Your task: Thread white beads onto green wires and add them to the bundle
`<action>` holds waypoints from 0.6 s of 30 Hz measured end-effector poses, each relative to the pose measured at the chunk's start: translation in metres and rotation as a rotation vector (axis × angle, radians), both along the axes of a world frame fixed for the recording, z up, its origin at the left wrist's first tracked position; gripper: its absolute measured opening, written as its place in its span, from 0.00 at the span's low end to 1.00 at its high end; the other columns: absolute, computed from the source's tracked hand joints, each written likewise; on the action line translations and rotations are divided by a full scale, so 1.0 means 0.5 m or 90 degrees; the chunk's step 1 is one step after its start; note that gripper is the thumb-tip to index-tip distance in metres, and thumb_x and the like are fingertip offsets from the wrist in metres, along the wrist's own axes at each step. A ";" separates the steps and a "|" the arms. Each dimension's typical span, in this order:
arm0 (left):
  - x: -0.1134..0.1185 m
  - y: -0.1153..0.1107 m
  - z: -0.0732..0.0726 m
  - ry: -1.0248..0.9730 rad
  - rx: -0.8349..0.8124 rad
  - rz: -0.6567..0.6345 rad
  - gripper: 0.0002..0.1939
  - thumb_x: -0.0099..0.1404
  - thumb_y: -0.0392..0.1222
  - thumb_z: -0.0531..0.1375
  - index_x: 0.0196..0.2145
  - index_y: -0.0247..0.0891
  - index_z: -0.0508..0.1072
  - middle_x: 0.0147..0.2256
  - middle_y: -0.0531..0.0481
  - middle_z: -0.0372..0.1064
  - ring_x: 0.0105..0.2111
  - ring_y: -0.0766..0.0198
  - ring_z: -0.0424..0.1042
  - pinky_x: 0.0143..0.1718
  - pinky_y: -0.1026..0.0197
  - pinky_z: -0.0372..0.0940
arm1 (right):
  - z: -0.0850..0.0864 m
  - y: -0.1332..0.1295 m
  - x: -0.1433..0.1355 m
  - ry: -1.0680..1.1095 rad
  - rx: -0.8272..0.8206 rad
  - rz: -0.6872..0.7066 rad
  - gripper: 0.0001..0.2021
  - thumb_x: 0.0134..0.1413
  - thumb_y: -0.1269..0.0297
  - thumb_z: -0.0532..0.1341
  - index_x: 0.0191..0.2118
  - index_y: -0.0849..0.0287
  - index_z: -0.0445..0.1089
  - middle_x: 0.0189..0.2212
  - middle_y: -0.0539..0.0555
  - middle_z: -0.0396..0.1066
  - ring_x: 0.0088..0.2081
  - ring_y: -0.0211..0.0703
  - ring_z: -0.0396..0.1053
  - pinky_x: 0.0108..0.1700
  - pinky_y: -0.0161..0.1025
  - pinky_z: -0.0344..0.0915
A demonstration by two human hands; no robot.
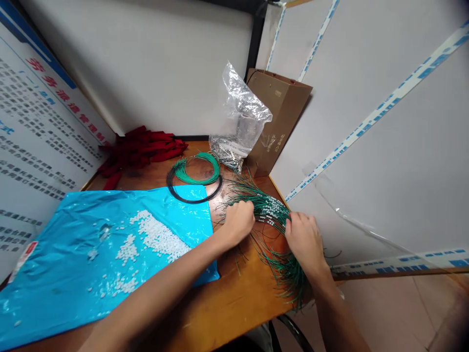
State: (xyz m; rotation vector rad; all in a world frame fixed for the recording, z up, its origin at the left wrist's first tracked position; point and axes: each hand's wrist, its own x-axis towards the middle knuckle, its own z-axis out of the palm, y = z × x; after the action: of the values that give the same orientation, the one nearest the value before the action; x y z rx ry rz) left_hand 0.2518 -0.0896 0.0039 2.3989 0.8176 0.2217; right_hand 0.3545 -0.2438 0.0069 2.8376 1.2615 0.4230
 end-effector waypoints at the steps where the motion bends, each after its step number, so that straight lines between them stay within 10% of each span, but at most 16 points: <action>1: -0.001 -0.005 0.003 0.012 0.037 -0.011 0.11 0.67 0.37 0.50 0.38 0.31 0.70 0.39 0.35 0.71 0.43 0.48 0.71 0.43 0.50 0.62 | 0.001 0.001 0.000 -0.002 -0.005 0.006 0.09 0.60 0.68 0.52 0.37 0.62 0.69 0.36 0.62 0.71 0.39 0.54 0.65 0.41 0.44 0.59; 8: -0.050 -0.020 0.042 0.034 0.200 -0.048 0.13 0.69 0.42 0.49 0.41 0.31 0.68 0.41 0.36 0.68 0.47 0.48 0.66 0.41 0.52 0.64 | 0.029 0.003 0.025 0.090 0.034 0.148 0.08 0.60 0.68 0.52 0.38 0.61 0.68 0.39 0.60 0.71 0.41 0.50 0.66 0.44 0.43 0.61; 18: -0.342 0.057 0.015 0.154 0.297 0.028 0.17 0.71 0.42 0.44 0.34 0.35 0.70 0.33 0.43 0.70 0.35 0.56 0.70 0.32 0.59 0.62 | 0.089 0.199 -0.102 0.261 -0.053 0.497 0.12 0.61 0.66 0.51 0.41 0.56 0.71 0.39 0.54 0.74 0.41 0.45 0.70 0.43 0.37 0.61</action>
State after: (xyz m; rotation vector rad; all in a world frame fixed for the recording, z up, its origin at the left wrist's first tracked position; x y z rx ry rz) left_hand 0.0809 -0.0612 0.0112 2.8877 1.0184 0.1516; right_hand 0.3035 -0.1443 0.0513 2.3120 2.3750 -0.2408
